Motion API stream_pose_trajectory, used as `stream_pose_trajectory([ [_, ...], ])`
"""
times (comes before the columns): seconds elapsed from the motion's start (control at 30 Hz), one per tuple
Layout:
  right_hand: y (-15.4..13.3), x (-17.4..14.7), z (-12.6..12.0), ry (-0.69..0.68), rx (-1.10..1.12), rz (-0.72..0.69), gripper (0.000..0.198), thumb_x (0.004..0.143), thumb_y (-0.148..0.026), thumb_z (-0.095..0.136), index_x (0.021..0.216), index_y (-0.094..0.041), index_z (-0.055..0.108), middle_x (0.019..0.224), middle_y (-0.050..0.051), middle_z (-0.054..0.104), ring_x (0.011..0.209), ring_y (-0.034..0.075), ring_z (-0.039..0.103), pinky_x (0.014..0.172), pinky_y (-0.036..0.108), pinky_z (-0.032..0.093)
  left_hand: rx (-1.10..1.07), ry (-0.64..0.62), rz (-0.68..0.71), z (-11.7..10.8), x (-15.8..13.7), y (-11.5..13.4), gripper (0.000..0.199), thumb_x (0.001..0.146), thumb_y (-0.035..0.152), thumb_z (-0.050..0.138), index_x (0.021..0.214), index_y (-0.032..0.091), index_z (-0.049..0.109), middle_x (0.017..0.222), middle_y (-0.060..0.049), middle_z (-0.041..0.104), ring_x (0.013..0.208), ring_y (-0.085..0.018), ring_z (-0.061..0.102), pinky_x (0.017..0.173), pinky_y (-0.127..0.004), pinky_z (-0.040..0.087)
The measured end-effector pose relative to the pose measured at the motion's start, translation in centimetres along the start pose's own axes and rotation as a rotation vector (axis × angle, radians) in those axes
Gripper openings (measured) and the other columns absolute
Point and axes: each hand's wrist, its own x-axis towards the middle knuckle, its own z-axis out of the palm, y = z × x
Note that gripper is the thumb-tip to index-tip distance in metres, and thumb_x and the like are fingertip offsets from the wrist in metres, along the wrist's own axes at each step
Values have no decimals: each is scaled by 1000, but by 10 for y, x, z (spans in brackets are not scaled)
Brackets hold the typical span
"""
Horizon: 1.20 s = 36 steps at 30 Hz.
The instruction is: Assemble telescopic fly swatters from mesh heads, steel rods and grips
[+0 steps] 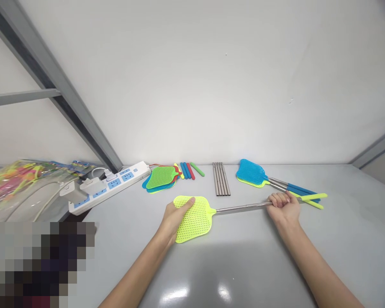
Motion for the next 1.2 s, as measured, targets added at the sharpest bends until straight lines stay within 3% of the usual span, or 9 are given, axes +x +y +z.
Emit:
stream_pose_trajectory([
  [0.8, 23, -16, 3, -30, 19, 50, 32, 72, -14, 37, 50, -18, 15, 38, -8, 16, 30, 5, 19, 30, 18, 23, 16, -13, 12, 1, -2, -1, 33, 57, 35, 68, 78, 12, 59, 76, -12, 67, 63, -23, 64, 58, -33, 52],
  [1.2, 32, -24, 11, 23, 125, 129, 30, 73, -13, 39, 52, -18, 18, 39, -8, 20, 32, 5, 22, 32, 17, 25, 15, -8, 15, 0, -1, -2, 34, 57, 36, 68, 79, 12, 59, 76, -12, 66, 66, -22, 63, 61, -32, 52],
])
